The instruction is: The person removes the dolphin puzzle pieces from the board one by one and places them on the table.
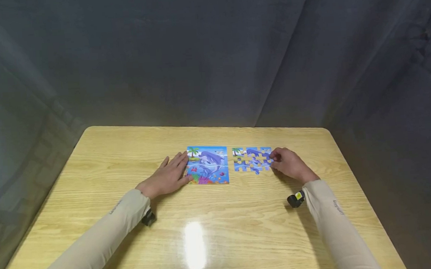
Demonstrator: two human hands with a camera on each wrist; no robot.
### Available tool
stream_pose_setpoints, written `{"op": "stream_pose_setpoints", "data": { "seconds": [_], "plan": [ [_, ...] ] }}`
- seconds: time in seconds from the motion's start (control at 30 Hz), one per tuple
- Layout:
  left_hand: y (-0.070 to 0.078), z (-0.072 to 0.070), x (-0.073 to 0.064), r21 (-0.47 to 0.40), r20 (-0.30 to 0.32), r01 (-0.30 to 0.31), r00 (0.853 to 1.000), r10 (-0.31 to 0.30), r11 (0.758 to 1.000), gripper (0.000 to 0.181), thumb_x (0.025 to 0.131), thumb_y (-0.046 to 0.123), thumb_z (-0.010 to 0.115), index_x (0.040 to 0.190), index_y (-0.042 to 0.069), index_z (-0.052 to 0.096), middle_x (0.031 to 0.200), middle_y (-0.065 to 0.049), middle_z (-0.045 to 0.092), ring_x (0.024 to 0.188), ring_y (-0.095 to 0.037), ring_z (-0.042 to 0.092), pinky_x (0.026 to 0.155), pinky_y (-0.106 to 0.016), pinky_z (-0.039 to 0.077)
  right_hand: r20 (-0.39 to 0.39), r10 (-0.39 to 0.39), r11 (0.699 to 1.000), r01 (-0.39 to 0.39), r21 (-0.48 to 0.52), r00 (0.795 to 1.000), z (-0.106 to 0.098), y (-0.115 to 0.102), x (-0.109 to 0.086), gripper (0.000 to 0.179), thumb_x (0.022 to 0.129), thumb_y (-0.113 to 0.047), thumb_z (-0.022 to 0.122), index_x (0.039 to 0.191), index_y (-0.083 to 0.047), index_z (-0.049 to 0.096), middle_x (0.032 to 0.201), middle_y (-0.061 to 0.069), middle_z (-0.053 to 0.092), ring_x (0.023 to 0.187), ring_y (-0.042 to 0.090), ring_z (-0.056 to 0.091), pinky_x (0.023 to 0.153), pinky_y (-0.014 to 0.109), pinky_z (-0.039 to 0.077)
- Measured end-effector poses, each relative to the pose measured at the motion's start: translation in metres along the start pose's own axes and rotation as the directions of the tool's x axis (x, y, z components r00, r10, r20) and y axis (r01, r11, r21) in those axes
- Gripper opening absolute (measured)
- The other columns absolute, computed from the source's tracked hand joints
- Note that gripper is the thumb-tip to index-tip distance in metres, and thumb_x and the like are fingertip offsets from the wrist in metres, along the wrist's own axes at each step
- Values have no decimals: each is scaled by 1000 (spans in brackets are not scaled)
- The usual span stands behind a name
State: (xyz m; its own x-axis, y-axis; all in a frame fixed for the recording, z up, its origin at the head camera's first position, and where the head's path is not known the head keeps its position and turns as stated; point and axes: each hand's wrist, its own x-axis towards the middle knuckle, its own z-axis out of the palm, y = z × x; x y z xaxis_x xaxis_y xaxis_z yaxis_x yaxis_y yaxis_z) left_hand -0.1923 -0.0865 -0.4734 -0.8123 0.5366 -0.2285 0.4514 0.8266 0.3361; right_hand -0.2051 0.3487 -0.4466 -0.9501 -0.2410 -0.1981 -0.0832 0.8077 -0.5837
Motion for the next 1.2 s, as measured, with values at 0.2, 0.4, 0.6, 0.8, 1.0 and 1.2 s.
{"op": "stream_pose_setpoints", "data": {
  "seconds": [0.2,0.4,0.6,0.8,1.0,1.2],
  "plan": [
    [0,0,0,2,8,0,1000,0,1000,87,110,59,44,172,7,12,183,-9,2,171,-30,3,137,-62,7,17,-60,997,59,53,998,9,-18,9,23,106,-3,60,125,10,63,111,23,66,82,22,61,62,27,49],
    [1,-1,0,-11,4,-1,1000,1,1000,90,109,60,48,172,7,14,183,-10,3,171,-31,4,137,-62,7,60,-123,991,120,66,991,26,-46,27,21,107,-5,59,124,7,64,106,18,66,79,18,56,61,27,46],
    [1,-1,1,-15,5,-4,1000,4,1000,90,109,61,48,172,7,13,183,-9,2,171,-31,3,137,-62,7,113,-155,982,141,122,981,46,-79,43,21,108,-6,57,126,4,64,105,14,65,68,15,52,56,27,43],
    [1,0,1,-15,15,1,1000,-1,1000,92,108,62,48,172,7,13,183,-9,1,171,-31,2,137,-62,6,145,-211,975,197,104,967,67,-111,55,19,107,-6,58,120,3,68,100,12,66,73,15,52,65,29,45],
    [2,-1,2,-9,14,9,1000,-9,1000,93,108,63,48,173,7,12,183,-9,2,171,-31,3,137,-62,6,205,-240,970,229,76,949,88,-136,61,15,106,-9,61,114,0,71,89,7,66,70,15,53,71,30,47],
    [4,-2,2,-16,20,4,1000,-3,1000,92,108,62,48,172,6,13,183,-9,1,171,-31,2,136,-63,6,224,-279,959,283,13,934,103,-153,65,11,103,-8,66,110,-3,73,89,5,68,71,12,53,72,28,47]
  ]
}}
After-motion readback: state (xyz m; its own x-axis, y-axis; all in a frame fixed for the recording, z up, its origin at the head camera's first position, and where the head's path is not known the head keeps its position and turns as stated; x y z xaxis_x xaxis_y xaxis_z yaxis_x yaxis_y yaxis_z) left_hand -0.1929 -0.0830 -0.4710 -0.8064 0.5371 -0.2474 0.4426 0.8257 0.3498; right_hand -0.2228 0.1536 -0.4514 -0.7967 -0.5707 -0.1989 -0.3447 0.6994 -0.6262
